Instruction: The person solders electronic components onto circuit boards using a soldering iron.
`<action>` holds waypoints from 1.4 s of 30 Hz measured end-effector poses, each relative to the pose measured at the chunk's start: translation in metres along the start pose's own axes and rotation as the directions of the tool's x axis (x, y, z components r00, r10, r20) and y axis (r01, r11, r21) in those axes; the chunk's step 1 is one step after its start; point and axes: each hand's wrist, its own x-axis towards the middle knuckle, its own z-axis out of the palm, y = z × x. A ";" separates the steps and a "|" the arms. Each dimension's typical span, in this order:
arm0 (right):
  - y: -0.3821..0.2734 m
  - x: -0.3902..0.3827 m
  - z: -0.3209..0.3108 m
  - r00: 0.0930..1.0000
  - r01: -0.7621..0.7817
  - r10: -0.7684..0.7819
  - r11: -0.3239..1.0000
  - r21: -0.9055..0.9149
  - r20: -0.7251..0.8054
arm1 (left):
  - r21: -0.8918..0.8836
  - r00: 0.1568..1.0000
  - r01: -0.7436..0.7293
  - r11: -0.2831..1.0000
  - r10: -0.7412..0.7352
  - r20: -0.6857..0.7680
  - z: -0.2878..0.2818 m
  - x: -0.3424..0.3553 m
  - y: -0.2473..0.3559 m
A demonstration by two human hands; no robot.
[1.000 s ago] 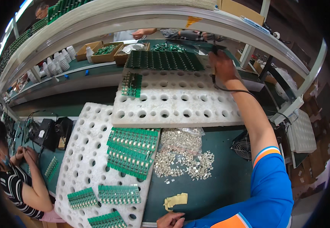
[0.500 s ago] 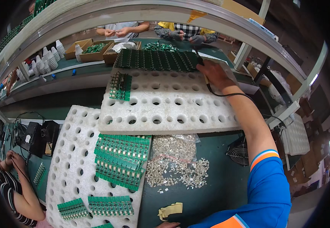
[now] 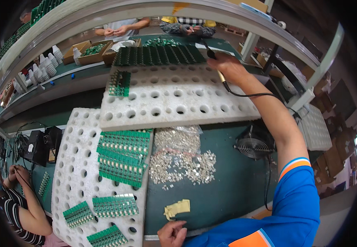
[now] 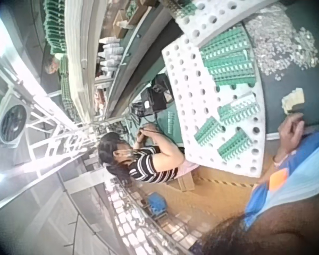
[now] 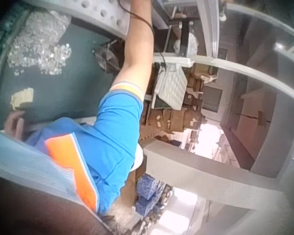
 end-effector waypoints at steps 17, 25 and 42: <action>-0.104 -0.165 -0.212 0.980 0.181 -0.170 0.978 0.107 -0.099 | 0.038 0.965 -0.255 0.966 0.257 -0.059 0.016 -0.005 -0.010; -0.202 -0.230 -0.222 0.961 0.026 0.102 0.893 0.449 -0.257 | -0.177 0.934 -0.151 0.972 0.199 0.295 0.071 -0.005 0.007; -0.298 -0.222 -0.194 0.917 0.032 0.344 0.435 0.900 -0.199 | -0.066 0.828 -0.391 0.918 0.382 0.412 0.085 -0.017 0.014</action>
